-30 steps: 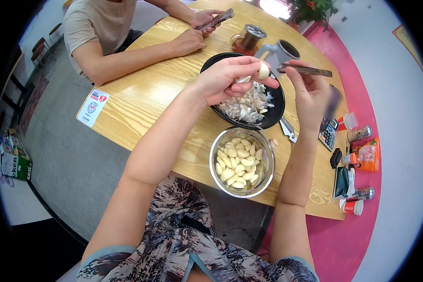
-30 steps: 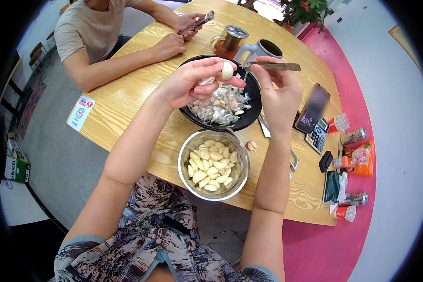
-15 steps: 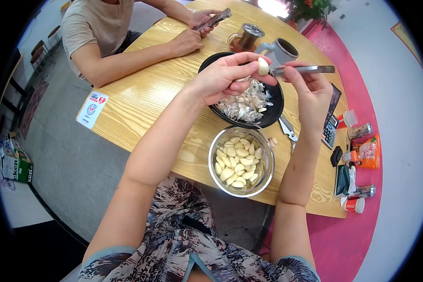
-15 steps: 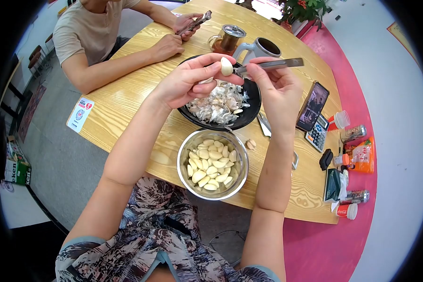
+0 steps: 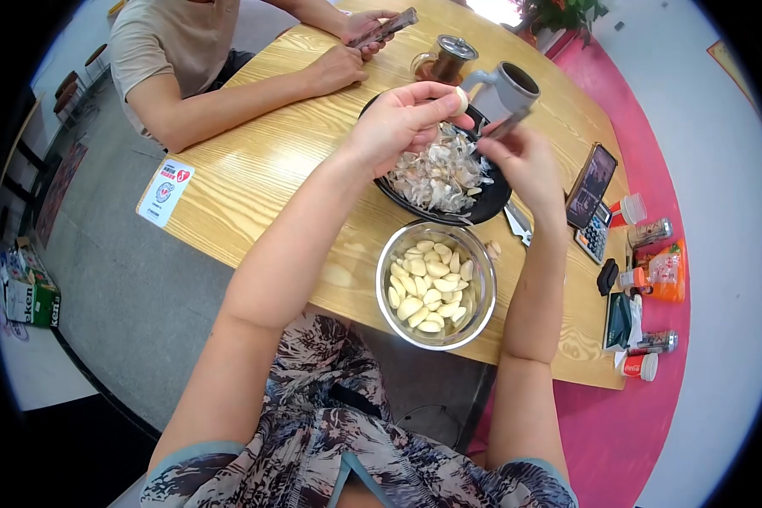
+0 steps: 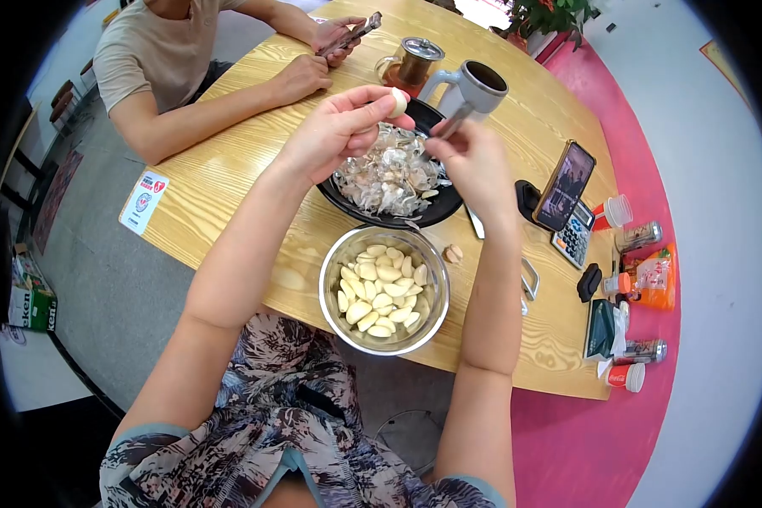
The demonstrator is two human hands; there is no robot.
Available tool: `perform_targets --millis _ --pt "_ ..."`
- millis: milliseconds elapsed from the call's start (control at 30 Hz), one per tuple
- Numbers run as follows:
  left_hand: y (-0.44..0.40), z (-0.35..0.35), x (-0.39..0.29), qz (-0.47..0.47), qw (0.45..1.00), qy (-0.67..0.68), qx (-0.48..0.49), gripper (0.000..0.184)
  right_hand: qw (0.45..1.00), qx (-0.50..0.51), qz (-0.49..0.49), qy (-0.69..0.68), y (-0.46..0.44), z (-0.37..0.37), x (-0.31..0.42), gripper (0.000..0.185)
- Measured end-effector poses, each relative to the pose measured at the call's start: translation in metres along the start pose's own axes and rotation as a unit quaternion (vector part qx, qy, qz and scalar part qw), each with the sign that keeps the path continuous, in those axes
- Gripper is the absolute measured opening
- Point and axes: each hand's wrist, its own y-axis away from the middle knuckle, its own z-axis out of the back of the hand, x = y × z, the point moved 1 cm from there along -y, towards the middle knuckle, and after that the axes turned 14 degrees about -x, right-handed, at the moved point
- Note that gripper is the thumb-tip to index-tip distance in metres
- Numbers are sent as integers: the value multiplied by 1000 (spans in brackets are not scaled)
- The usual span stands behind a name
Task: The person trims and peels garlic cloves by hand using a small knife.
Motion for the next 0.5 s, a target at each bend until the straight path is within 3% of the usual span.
perform_targets --millis 67,100,167,200,267,300,400,500 --pt "1 -1 -2 12 1000 0 -24 28 996 90 -16 14 -1 -12 -13 20" --pt "1 0 -2 13 1000 -1 -24 28 996 90 -17 13 1 -14 -9 20" --pt "1 0 -2 15 1000 -3 -24 30 976 181 -37 116 6 -17 -1 21" --pt "1 0 -2 16 1000 -4 -23 30 976 181 -37 116 5 -16 -2 21" --pt "1 1 -2 21 999 19 -17 31 1000 11 20 8 1 -11 -1 20" --pt "1 1 -2 20 999 20 -18 31 999 -25 21 -33 2 -6 11 18" --pt "0 2 0 14 1000 22 -9 31 981 -104 69 -148 4 -1 23 17" --pt "0 2 0 8 1000 9 -3 30 968 -135 121 -174 8 -5 34 19"
